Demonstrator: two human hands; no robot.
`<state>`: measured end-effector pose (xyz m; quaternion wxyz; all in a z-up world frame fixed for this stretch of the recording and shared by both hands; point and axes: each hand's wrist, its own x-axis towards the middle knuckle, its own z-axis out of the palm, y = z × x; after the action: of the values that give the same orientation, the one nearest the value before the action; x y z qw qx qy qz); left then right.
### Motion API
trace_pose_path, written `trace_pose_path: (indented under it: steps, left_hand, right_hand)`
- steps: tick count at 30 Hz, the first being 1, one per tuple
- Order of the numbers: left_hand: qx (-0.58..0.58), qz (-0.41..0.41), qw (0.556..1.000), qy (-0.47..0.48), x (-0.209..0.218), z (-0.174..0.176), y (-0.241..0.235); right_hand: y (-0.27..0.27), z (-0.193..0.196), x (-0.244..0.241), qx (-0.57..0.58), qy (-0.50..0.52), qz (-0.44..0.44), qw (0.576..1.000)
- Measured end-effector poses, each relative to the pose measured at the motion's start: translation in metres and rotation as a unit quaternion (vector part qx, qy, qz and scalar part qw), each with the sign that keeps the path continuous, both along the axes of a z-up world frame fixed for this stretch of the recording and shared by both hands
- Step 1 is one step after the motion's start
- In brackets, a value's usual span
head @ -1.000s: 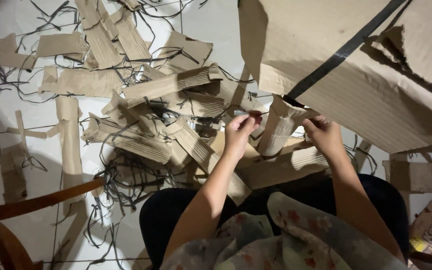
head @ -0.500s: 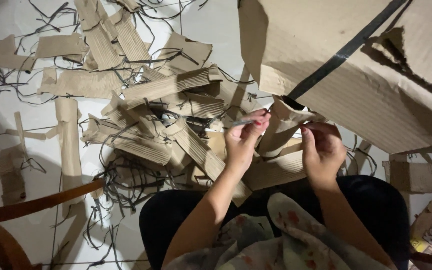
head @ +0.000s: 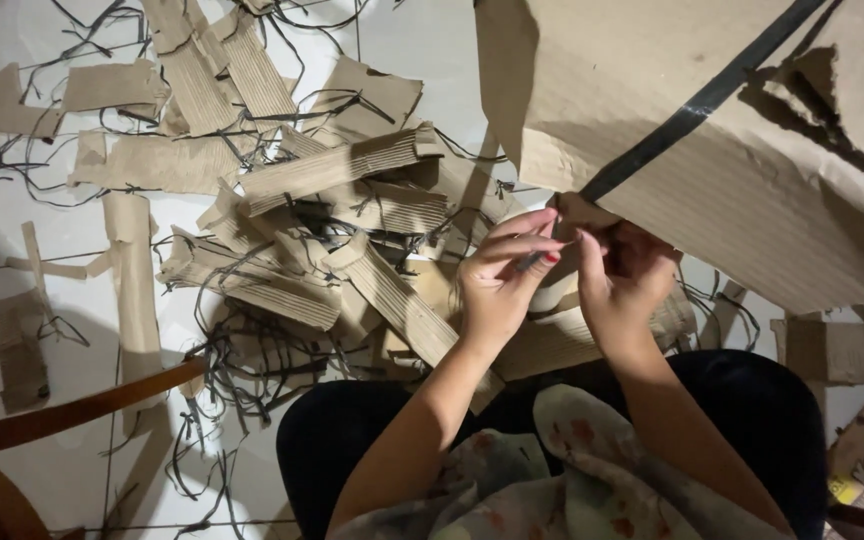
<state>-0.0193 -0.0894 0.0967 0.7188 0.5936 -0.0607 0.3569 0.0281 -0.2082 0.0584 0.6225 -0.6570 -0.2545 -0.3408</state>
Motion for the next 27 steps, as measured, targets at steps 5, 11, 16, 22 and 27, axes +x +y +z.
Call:
trace_pose_path:
  steps: [5,11,16,22,27]
  left_hand:
    - [0.068,-0.017,0.997,-0.016,0.001,-0.012,-0.002]
    - [0.148,0.007,0.988,-0.044,0.010,0.000,-0.007]
    - [0.119,0.009,0.993,0.019,0.013,0.002,-0.012]
    - [0.167,0.002,0.985,0.042,0.015,-0.002,-0.007]
    - [0.271,-0.064,0.960,-0.035,0.007,0.020,0.009]
  right_hand:
    - [-0.004,-0.015,0.004,0.007,0.008,0.003,1.000]
    - [0.002,0.011,-0.014,-0.031,-0.003,-0.007,0.999]
    - [-0.004,0.037,-0.041,-0.090,0.012,-0.010,0.996]
    - [-0.013,0.055,-0.053,-0.185,-0.005,-0.041,0.982]
    - [-0.023,0.064,-0.047,-0.191,0.016,0.046,0.980]
